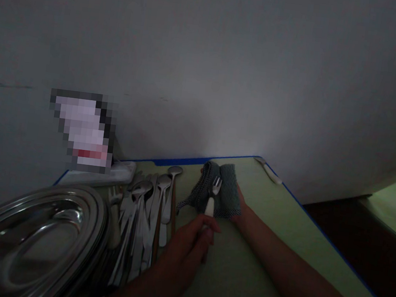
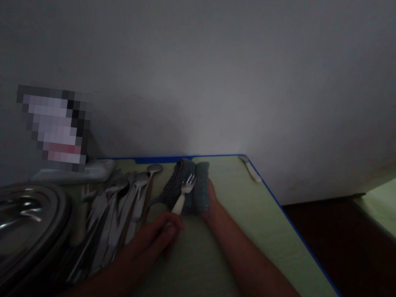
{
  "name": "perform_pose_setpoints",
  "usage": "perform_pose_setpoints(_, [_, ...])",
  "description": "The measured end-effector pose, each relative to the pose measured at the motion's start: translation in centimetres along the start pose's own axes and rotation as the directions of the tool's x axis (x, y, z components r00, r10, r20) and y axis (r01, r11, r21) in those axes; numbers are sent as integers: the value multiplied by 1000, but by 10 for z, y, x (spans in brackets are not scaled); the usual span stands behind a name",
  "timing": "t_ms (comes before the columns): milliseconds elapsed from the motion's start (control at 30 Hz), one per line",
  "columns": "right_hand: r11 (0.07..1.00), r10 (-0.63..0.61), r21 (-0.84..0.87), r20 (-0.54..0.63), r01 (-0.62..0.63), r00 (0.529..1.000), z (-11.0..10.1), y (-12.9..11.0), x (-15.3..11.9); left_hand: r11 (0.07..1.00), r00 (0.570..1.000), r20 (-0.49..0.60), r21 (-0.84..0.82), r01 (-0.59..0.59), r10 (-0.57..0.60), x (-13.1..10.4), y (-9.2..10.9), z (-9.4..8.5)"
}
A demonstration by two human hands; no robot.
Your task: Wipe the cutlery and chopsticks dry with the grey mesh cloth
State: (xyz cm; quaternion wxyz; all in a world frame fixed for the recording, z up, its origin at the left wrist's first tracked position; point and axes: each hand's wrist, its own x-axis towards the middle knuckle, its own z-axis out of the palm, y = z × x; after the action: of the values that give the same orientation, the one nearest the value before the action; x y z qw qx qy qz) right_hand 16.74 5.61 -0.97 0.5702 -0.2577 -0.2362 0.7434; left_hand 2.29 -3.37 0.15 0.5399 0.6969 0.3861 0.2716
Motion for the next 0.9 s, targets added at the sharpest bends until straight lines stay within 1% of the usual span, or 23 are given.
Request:
perform_pose_setpoints(100, [998, 37, 55, -54, -34, 998, 0, 1, 0, 1000, 1000, -7, 3, -11, 11, 0, -1, 0])
perform_pose_setpoints(200, [999, 10, 47, -87, -6, 996, -1, 2, 0, 1000, 1000, -2, -3, -23, 23, -1, -2, 0])
perform_pose_setpoints(267, [999, 3, 38, -79, 0, 997, 0, 2, 0, 1000, 1000, 7, -5, -24, 24, -1, -2, 0])
perform_pose_setpoints(333, [999, 21, 49, -67, -17, 998, 1, 1, 0, 1000, 1000, 6, 2, -21, 21, -1, -2, 0])
perform_pose_setpoints(433, [996, 41, 82, -88, -34, 995, 4, 0, -1, 1000, 1000, 6, -1, -23, 23, -1, -1, 0])
perform_pose_setpoints(533, [996, 23, 85, -105, -14, 994, 5, -1, -1, 1000, 1000, 1, -5, -20, 20, 0, -2, 0])
perform_pose_setpoints(767, [999, -31, 23, -80, 33, 996, 1, 0, 0, 1000, 1000, 2, -3, 2, -2, 0, 0, 0])
perform_pose_setpoints(900, [1000, -28, 8, -73, 28, 997, 0, 1, 1, 1000, 1000, 8, 12, -13, 13, -1, 0, 0])
